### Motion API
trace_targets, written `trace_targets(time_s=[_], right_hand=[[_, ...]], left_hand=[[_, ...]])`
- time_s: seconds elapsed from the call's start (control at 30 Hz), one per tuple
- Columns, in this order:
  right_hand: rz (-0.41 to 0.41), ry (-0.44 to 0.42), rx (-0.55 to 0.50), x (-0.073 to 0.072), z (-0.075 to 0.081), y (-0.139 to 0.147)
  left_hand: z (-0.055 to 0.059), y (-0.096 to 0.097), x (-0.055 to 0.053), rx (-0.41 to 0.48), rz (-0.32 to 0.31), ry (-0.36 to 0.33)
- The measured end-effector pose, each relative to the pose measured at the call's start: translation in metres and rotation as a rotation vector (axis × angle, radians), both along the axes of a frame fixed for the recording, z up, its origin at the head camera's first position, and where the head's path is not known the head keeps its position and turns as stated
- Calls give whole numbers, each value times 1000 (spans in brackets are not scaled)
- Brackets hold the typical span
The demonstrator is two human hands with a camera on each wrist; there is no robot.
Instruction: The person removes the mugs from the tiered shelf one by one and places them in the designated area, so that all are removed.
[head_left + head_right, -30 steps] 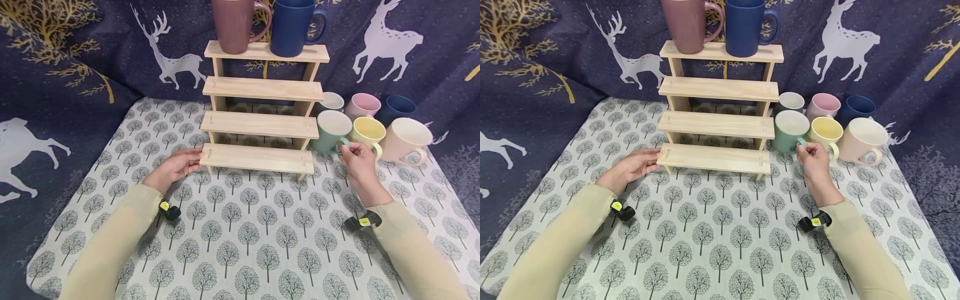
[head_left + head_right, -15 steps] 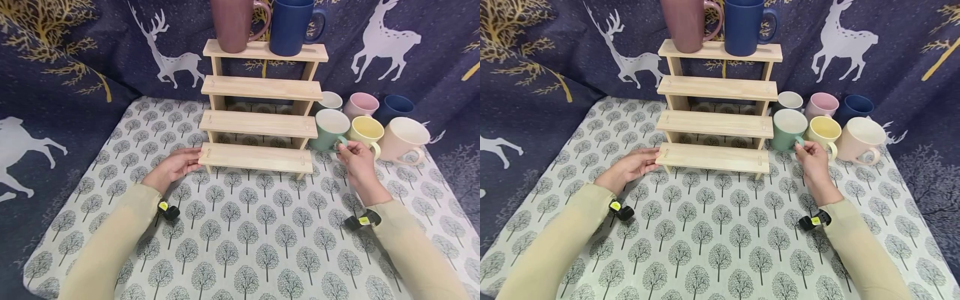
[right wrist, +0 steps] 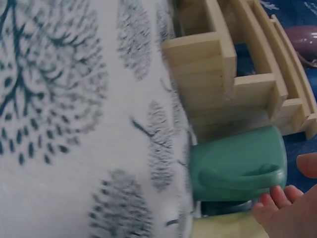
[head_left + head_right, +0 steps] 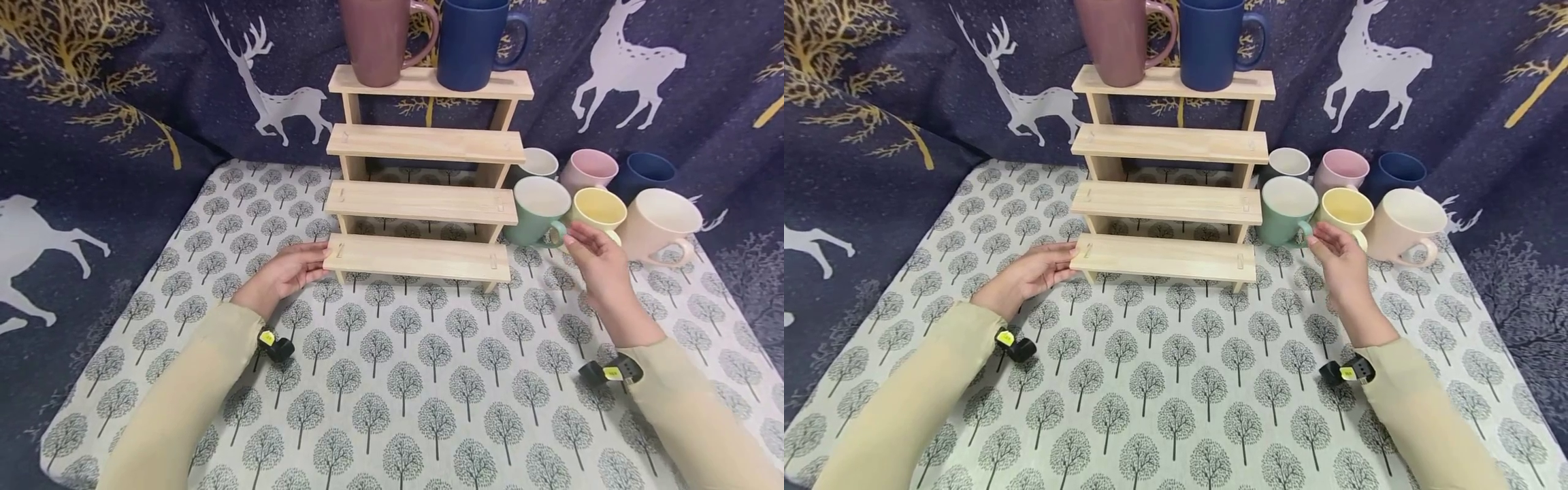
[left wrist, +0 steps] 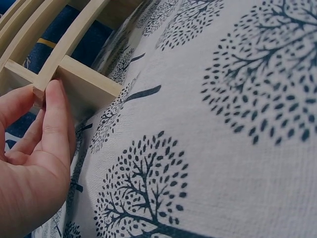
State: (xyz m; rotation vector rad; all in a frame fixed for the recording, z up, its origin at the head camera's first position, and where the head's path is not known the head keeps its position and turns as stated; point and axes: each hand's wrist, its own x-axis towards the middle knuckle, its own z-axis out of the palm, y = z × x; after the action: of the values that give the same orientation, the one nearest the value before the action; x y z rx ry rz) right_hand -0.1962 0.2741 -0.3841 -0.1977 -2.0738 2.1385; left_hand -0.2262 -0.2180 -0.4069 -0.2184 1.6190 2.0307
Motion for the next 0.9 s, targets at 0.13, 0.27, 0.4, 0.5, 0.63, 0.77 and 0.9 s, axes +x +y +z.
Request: trace_targets(time_s=[0.13, 0.27, 0.4, 0.5, 0.63, 0.77, 0.9], right_hand=[[-11, 66, -70, -2, 16, 0], [-2, 158, -176, -13, 39, -5], [60, 235, -294, -29, 63, -9], [122, 262, -341, -44, 79, -14], [192, 261, -365, -65, 98, -24], [218, 234, -422, -82, 118, -32], [174, 185, -611, -98, 141, -38]], left_hand=[[0, -1, 0, -3, -5, 2], [-1, -3, 0, -17, -13, 9], [-3, -3, 0, -16, -10, 11], [-3, -1, 0, -15, -5, 6], [-2, 1, 0, 0, 4, -3], [-1, 1, 1, 15, 20, -14], [-2, 1, 1, 27, 25, -11]])
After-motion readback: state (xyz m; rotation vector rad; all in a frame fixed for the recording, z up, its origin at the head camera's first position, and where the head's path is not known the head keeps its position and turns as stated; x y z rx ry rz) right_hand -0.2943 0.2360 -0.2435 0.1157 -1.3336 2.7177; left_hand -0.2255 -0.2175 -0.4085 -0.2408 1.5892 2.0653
